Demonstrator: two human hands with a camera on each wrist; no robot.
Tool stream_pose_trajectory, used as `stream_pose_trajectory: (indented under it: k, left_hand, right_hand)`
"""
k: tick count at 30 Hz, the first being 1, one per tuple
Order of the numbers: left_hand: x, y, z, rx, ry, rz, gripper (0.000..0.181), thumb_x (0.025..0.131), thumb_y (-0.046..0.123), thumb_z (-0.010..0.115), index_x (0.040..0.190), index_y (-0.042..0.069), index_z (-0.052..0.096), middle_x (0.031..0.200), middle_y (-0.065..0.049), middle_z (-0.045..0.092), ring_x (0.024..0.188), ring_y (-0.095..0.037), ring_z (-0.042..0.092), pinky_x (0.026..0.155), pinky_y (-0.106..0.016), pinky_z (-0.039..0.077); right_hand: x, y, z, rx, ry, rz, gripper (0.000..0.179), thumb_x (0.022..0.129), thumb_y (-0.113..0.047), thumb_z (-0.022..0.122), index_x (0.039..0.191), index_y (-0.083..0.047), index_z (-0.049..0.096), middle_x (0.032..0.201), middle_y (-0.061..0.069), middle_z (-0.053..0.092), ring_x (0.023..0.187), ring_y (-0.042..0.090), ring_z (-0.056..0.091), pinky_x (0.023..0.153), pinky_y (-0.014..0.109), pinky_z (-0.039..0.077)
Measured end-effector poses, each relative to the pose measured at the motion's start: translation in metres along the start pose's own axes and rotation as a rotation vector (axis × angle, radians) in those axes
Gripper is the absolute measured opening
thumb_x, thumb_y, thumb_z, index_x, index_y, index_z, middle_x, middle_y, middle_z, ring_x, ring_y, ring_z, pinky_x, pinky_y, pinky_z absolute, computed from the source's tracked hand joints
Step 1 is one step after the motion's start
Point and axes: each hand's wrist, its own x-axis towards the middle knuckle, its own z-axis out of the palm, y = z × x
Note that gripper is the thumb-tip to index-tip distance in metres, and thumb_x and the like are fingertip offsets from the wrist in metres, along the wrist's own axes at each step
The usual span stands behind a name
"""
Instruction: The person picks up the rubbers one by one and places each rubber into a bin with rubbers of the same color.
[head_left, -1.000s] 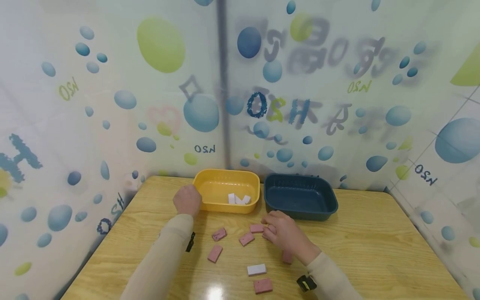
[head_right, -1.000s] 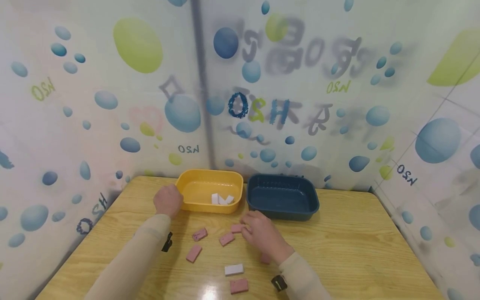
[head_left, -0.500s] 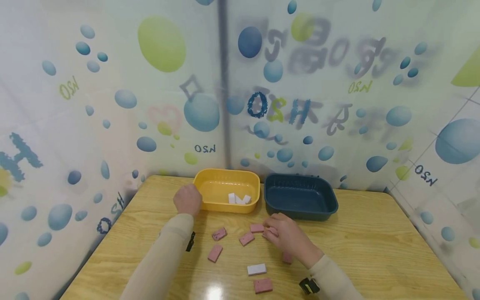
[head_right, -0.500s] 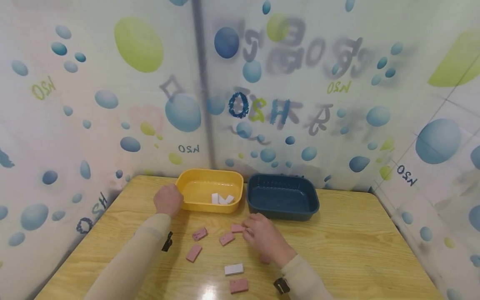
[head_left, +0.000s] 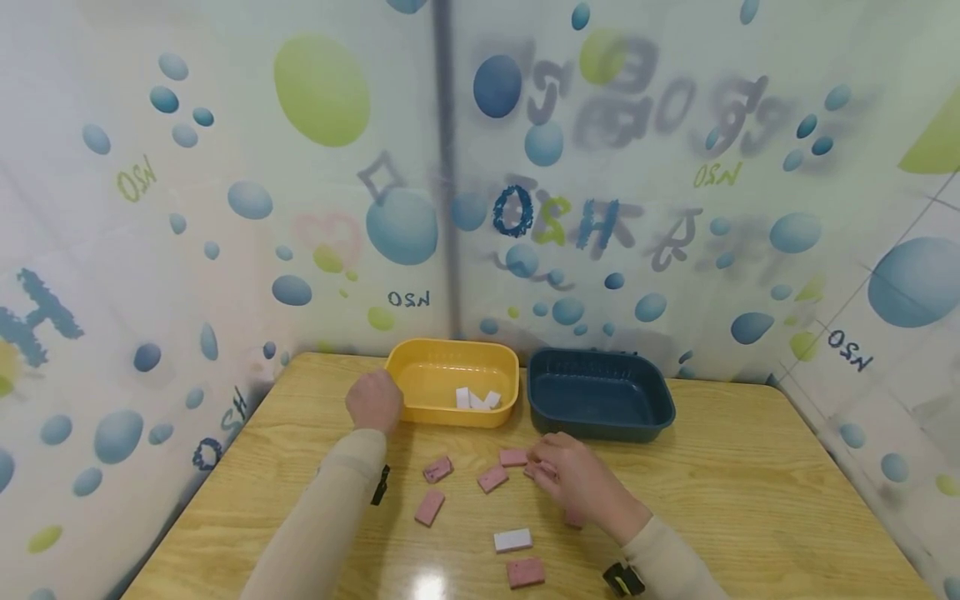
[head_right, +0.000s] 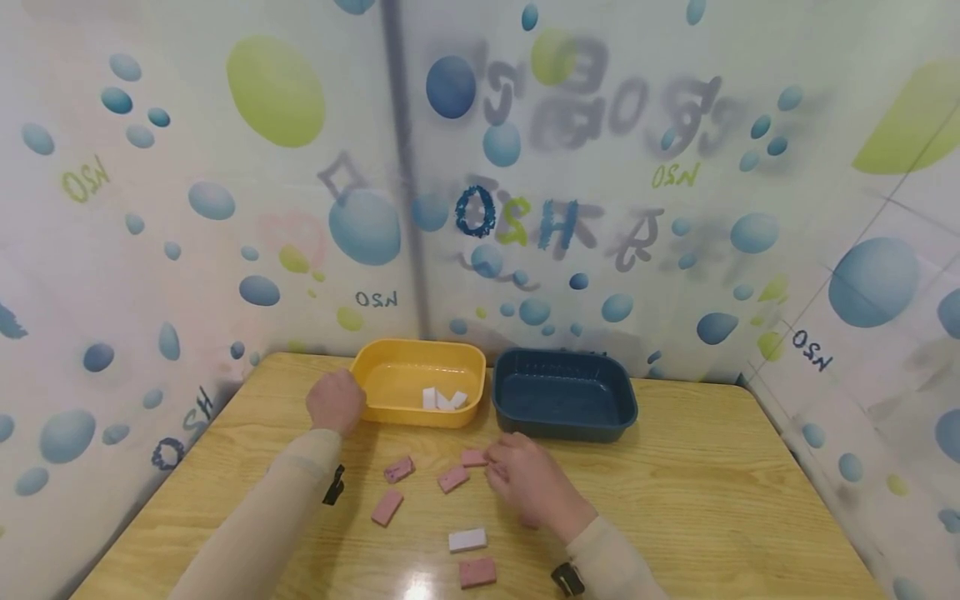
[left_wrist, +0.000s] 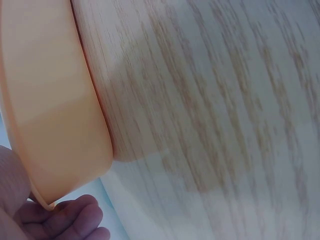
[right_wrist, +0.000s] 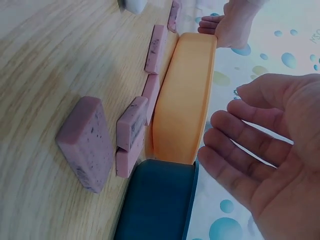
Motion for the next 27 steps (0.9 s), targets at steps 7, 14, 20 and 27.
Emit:
stream_pose_trajectory:
  k: [7, 14, 20, 27]
  left_hand:
    - [-0.002, 0.000, -0.001, -0.004, 0.012, -0.009, 0.037, 0.098, 0.005, 0.051, 0.062, 0.001, 0.057, 0.057, -0.012, 0.057, 0.050, -0.021, 0.057, 0.043, -0.034, 0.045]
    - [-0.001, 0.000, 0.000, -0.006, 0.000, -0.001, 0.035, 0.098, 0.006, 0.052, 0.064, 0.001, 0.059, 0.058, -0.012, 0.058, 0.050, -0.021, 0.058, 0.043, -0.034, 0.045]
    - [-0.001, 0.000, 0.000, -0.002, -0.001, 0.003, 0.035, 0.098, 0.005, 0.052, 0.064, 0.001, 0.059, 0.058, -0.012, 0.059, 0.051, -0.021, 0.059, 0.043, -0.035, 0.046]
    - [-0.004, 0.003, -0.004, -0.001, -0.005, -0.003, 0.035, 0.098, 0.005, 0.052, 0.064, 0.001, 0.059, 0.058, -0.013, 0.059, 0.051, -0.022, 0.059, 0.043, -0.035, 0.045]
  right_hand:
    - [-0.005, -0.001, 0.002, -0.009, -0.014, -0.036, 0.005, 0.090, -0.008, 0.076, 0.094, -0.007, 0.075, 0.092, -0.001, 0.066, 0.081, 0.010, 0.060, 0.071, 0.028, 0.055]
    - [-0.008, -0.003, 0.004, 0.037, -0.014, -0.087, 0.009, 0.086, 0.000, 0.076, 0.092, -0.006, 0.074, 0.085, -0.003, 0.061, 0.075, 0.004, 0.052, 0.066, 0.022, 0.051]
    - [-0.010, -0.005, 0.004, 0.030, -0.078, -0.074, 0.009, 0.087, -0.001, 0.075, 0.095, -0.004, 0.074, 0.096, 0.004, 0.070, 0.096, 0.023, 0.071, 0.084, 0.037, 0.059]
    - [-0.013, -0.007, 0.004, 0.047, -0.177, -0.025, 0.009, 0.089, -0.003, 0.074, 0.098, -0.002, 0.074, 0.114, 0.016, 0.071, 0.119, 0.039, 0.066, 0.099, 0.049, 0.053]
